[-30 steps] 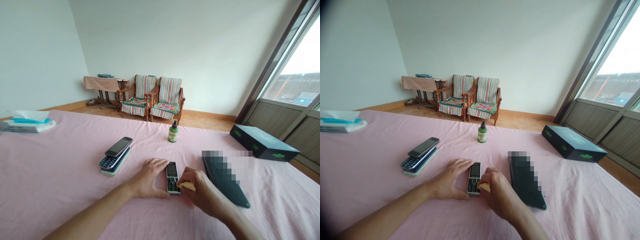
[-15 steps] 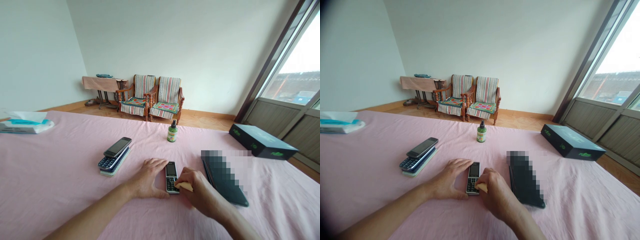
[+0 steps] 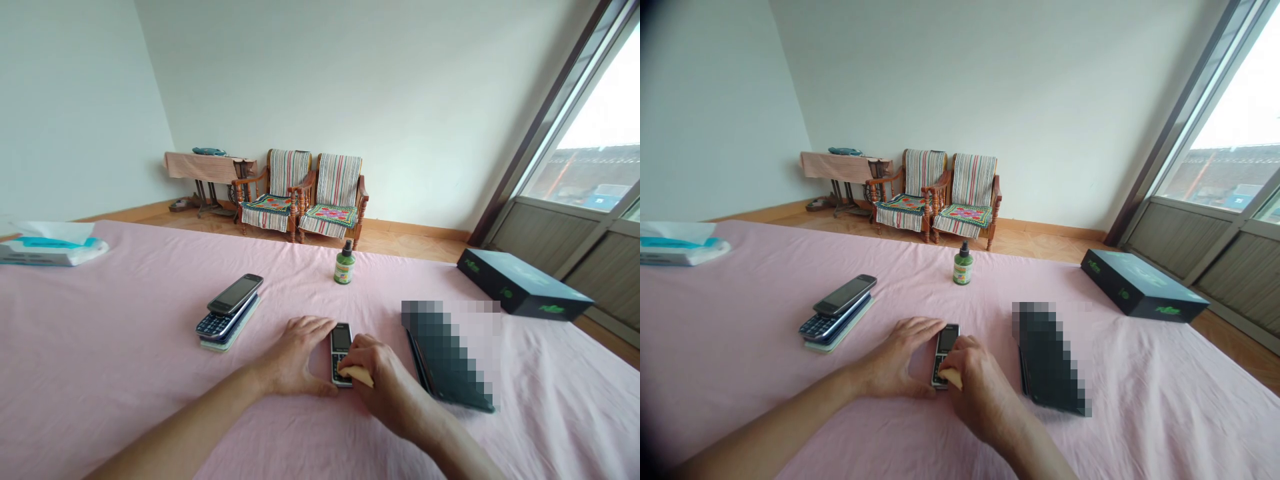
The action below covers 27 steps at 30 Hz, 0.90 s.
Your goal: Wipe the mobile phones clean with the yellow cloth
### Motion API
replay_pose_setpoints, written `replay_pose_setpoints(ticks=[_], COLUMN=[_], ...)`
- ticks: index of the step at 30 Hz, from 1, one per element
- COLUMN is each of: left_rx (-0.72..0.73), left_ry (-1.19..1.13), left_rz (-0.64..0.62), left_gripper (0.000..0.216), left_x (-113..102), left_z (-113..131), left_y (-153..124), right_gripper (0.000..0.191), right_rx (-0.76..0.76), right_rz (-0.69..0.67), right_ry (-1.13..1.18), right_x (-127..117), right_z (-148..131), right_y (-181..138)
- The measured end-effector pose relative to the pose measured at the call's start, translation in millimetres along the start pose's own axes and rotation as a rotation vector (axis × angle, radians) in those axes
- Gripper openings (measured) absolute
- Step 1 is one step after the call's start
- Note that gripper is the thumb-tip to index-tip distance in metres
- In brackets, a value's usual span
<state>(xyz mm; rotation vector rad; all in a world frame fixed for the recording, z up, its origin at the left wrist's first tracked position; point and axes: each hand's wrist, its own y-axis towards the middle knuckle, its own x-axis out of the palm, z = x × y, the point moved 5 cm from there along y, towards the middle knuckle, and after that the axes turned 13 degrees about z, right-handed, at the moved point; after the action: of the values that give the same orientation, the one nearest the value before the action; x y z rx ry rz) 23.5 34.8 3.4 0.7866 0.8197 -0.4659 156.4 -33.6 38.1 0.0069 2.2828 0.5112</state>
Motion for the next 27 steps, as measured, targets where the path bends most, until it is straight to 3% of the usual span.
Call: replay_pose_setpoints(ticks=[27], left_rx=[0.006], left_ry=[0.002], left_rz=[0.03], left_gripper=[0.095], left_x=[-0.3], left_z=[0.7], left_y=[0.6], right_gripper=[0.026], right_rx=[-0.047], right_rz=[-0.017], right_ry=[0.015], right_x=[4.0], right_z=[-5.9], right_y=[-0.7])
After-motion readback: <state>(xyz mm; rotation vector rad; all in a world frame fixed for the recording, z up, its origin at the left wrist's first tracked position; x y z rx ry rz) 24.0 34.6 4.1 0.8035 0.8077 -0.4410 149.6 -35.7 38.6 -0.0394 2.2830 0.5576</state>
